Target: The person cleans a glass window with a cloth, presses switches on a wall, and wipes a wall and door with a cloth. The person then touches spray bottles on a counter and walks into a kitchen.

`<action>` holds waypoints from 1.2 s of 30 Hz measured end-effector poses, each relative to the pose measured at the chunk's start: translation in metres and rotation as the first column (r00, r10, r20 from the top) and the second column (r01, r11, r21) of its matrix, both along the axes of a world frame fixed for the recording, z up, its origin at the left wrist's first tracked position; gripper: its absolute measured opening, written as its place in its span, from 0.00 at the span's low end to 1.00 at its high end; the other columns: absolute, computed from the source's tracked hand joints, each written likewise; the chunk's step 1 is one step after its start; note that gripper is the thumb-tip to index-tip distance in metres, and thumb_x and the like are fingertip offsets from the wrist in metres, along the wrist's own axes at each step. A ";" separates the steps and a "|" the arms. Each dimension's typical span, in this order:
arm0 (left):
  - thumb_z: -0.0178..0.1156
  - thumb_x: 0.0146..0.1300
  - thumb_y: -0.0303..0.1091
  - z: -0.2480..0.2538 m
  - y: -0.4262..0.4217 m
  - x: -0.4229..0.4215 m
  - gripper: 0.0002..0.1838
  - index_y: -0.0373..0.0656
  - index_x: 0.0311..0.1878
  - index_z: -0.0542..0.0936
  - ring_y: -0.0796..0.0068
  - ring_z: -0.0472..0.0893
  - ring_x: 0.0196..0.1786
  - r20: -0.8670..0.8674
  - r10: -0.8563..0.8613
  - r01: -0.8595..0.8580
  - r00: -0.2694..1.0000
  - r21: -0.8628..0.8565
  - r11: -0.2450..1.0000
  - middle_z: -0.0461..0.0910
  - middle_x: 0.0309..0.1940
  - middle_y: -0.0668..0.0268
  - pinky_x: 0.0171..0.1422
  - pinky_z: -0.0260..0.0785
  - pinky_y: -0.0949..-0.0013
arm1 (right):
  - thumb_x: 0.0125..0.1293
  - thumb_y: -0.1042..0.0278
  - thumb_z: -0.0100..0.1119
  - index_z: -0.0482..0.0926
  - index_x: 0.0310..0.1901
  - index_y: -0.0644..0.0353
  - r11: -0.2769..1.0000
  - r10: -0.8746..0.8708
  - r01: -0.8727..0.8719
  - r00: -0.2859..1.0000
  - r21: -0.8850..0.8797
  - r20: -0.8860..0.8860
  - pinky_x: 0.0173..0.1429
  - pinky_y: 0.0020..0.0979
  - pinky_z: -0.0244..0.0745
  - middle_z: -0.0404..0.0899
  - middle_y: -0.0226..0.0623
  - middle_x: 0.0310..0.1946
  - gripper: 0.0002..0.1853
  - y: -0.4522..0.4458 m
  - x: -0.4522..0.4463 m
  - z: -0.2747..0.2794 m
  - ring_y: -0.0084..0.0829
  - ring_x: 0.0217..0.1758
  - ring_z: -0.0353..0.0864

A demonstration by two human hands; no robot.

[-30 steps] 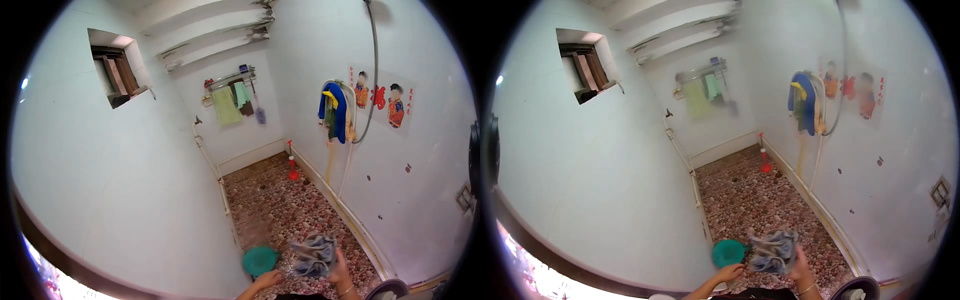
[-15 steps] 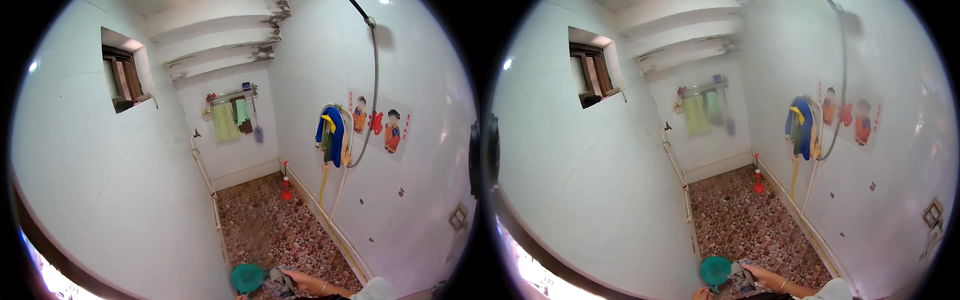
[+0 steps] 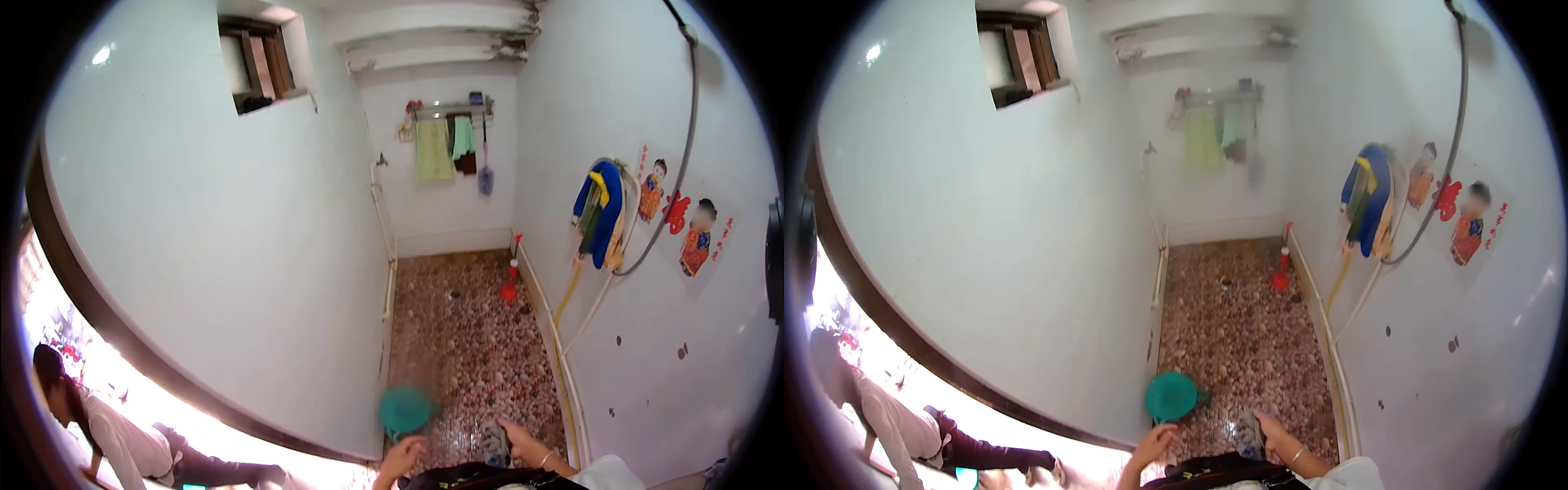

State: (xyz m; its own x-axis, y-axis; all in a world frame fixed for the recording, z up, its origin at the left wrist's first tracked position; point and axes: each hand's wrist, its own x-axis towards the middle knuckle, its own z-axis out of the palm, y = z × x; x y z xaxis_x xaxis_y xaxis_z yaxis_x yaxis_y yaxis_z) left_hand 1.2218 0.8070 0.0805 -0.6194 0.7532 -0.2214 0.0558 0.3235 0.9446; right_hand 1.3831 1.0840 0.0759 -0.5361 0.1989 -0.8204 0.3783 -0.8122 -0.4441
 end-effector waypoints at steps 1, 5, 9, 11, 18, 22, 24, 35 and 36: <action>0.48 0.70 0.37 0.019 -0.002 -0.005 0.16 0.40 0.55 0.74 0.78 0.81 0.39 0.028 0.046 -0.046 0.999 -0.011 0.999 0.82 0.36 0.65 0.45 0.73 0.72 | 0.71 0.51 0.44 0.80 0.45 0.64 1.000 -0.012 0.011 0.999 -0.023 -0.047 0.49 0.40 0.77 0.83 0.38 0.37 0.22 -0.006 -0.002 0.003 0.36 0.39 0.83; 0.49 0.71 0.37 0.146 -0.011 -0.023 0.16 0.39 0.54 0.76 0.78 0.78 0.41 -0.058 0.270 -0.261 0.961 0.133 0.956 0.81 0.38 0.65 0.50 0.71 0.73 | 0.71 0.52 0.43 0.79 0.42 0.61 0.989 0.012 -0.044 0.975 -0.143 -0.220 0.40 0.36 0.80 0.83 0.37 0.34 0.20 -0.022 -0.013 0.010 0.34 0.32 0.83; 0.45 0.71 0.41 0.278 -0.029 -0.015 0.20 0.31 0.46 0.76 0.68 0.75 0.47 -0.119 0.318 -0.141 0.940 0.715 0.685 0.78 0.42 0.57 0.58 0.64 0.64 | 0.72 0.52 0.41 0.78 0.44 0.62 0.999 0.011 -0.020 0.983 -0.044 -0.186 0.41 0.38 0.80 0.82 0.40 0.34 0.21 -0.046 -0.026 0.038 0.37 0.35 0.84; 0.36 0.70 0.55 0.340 -0.037 -0.003 0.28 0.39 0.48 0.74 0.59 0.66 0.46 -0.273 0.203 0.107 0.940 0.802 0.587 0.71 0.45 0.48 0.54 0.57 0.61 | 0.73 0.52 0.41 0.76 0.46 0.63 0.998 0.049 -0.054 0.984 -0.029 -0.171 0.42 0.39 0.81 0.82 0.41 0.36 0.21 -0.055 -0.028 0.051 0.39 0.36 0.84; 0.32 0.71 0.57 0.440 -0.081 0.034 0.21 0.59 0.33 0.71 0.69 0.59 0.35 -0.252 -0.117 0.255 0.960 0.629 0.735 0.63 0.37 0.62 0.41 0.52 0.69 | 0.74 0.52 0.37 0.72 0.53 0.64 0.990 0.054 -0.090 0.952 -0.106 -0.301 0.44 0.42 0.81 0.79 0.44 0.43 0.23 -0.096 -0.026 0.011 0.44 0.41 0.83; 0.36 0.69 0.60 0.448 -0.099 0.058 0.23 0.53 0.38 0.71 0.68 0.63 0.34 -0.094 0.013 0.038 0.996 0.520 0.853 0.66 0.33 0.61 0.37 0.54 0.67 | 0.73 0.53 0.39 0.74 0.50 0.64 0.995 0.018 -0.045 0.957 -0.085 -0.288 0.45 0.41 0.80 0.81 0.42 0.42 0.21 -0.123 -0.029 -0.014 0.41 0.41 0.83; 0.37 0.69 0.60 0.449 -0.097 0.071 0.26 0.46 0.39 0.71 0.67 0.65 0.33 -0.022 0.080 -0.049 0.997 0.626 0.778 0.67 0.31 0.61 0.37 0.56 0.66 | 0.73 0.54 0.40 0.75 0.48 0.64 0.996 -0.002 -0.020 0.970 -0.085 -0.242 0.46 0.40 0.80 0.81 0.41 0.41 0.21 -0.140 -0.024 -0.013 0.40 0.41 0.83; 0.41 0.68 0.57 0.439 -0.138 0.082 0.25 0.42 0.42 0.72 0.68 0.68 0.35 0.045 0.044 -0.063 0.998 0.718 0.693 0.69 0.34 0.61 0.38 0.59 0.65 | 0.74 0.53 0.35 0.74 0.48 0.62 0.989 0.070 -0.099 0.969 -0.114 -0.238 0.46 0.42 0.80 0.81 0.42 0.41 0.22 -0.179 -0.013 0.046 0.42 0.41 0.83; 0.41 0.67 0.57 0.439 -0.140 0.082 0.25 0.42 0.42 0.72 0.68 0.68 0.35 0.048 0.036 -0.059 0.998 0.721 0.691 0.69 0.35 0.61 0.38 0.60 0.65 | 0.73 0.53 0.39 0.75 0.49 0.62 0.990 0.047 -0.076 0.972 -0.119 -0.231 0.48 0.41 0.78 0.80 0.40 0.43 0.21 -0.178 -0.011 0.040 0.40 0.43 0.82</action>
State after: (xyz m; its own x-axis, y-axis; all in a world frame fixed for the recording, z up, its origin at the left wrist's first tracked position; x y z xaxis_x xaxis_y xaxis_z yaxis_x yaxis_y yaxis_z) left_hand 1.3034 0.6669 0.5195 -0.6613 0.6580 0.3603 0.0298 -0.4568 0.8891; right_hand 1.3722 0.9058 0.1160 -0.7195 0.0622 -0.6917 0.3303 -0.8455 -0.4196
